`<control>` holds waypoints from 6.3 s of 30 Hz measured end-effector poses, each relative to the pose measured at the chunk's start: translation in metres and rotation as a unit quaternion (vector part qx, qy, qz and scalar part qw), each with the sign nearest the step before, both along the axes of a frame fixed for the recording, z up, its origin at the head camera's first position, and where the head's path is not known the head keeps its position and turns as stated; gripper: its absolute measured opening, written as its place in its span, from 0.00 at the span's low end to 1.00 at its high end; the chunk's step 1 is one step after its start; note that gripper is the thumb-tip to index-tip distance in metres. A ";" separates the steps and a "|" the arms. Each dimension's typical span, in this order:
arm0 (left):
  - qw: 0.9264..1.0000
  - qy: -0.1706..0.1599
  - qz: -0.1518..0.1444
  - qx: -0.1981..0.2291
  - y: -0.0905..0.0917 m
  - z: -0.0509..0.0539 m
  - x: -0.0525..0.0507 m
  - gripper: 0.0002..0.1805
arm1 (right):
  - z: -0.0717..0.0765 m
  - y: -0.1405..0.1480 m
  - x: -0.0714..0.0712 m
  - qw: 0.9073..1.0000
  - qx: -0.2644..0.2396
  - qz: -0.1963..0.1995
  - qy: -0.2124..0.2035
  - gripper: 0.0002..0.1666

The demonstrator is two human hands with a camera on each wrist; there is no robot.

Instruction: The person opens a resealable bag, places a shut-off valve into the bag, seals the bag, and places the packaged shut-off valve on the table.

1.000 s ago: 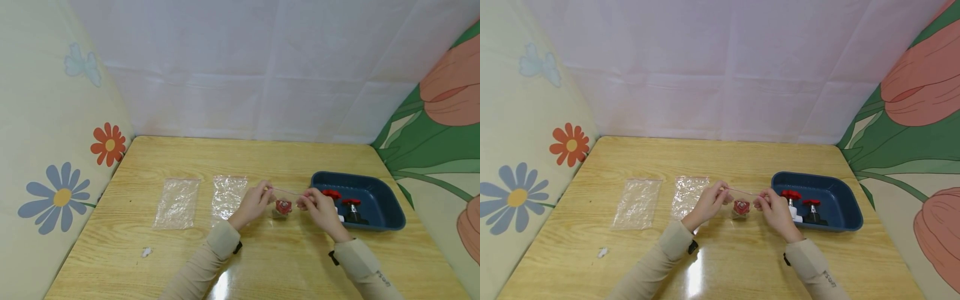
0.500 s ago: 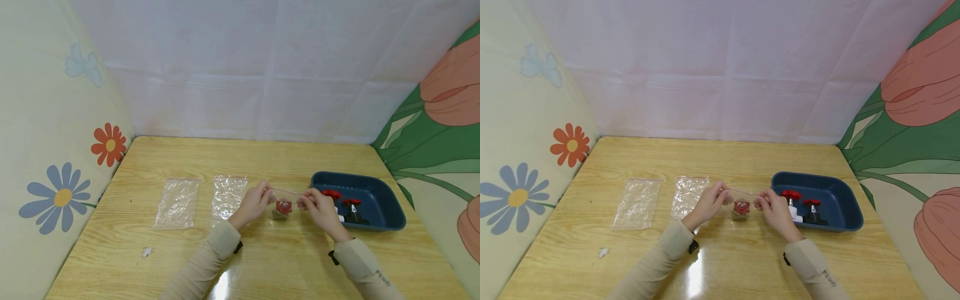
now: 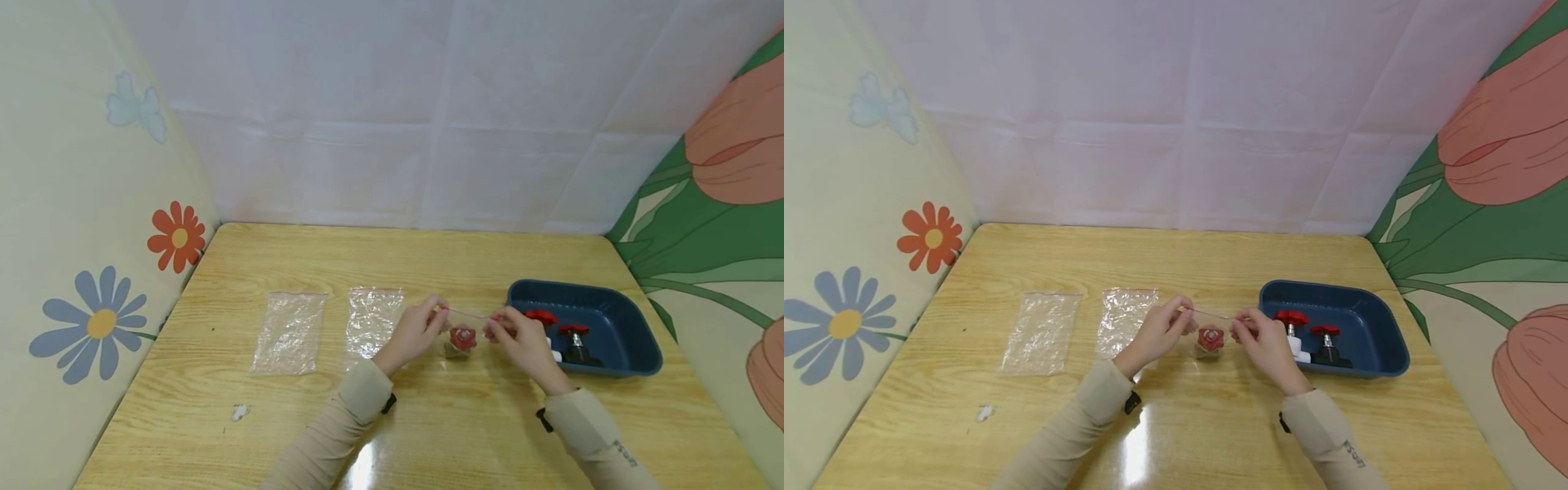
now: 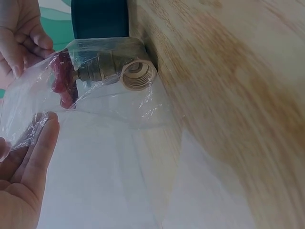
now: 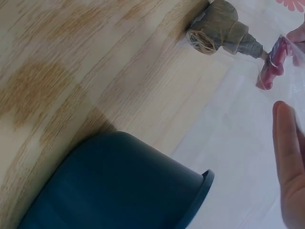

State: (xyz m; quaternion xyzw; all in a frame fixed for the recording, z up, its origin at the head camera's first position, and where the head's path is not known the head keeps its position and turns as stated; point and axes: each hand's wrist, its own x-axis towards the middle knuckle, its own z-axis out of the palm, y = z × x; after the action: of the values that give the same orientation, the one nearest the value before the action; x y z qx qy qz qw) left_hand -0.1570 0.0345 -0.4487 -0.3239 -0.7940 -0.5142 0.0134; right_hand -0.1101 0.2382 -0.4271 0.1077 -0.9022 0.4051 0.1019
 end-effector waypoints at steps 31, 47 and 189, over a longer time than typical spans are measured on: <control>1.000 0.030 0.005 -0.006 0.003 -0.001 0.000 0.05 | -0.001 -0.001 -0.001 1.000 0.018 -0.010 0.011 0.04; 0.998 0.052 0.030 -0.034 0.005 0.003 0.001 0.04 | -0.002 -0.005 -0.001 0.996 0.061 -0.019 0.067 0.02; 0.908 0.292 0.002 -0.301 0.018 0.031 -0.006 0.03 | 0.007 -0.022 -0.017 0.953 0.163 0.091 0.239 0.09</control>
State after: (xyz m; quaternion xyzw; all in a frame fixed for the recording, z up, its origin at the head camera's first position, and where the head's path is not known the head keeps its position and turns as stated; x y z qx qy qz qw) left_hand -0.1629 0.0522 -0.4180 -0.4465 -0.8724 -0.1331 0.1474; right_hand -0.1275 0.2163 -0.4198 0.2978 -0.8918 0.2225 0.2580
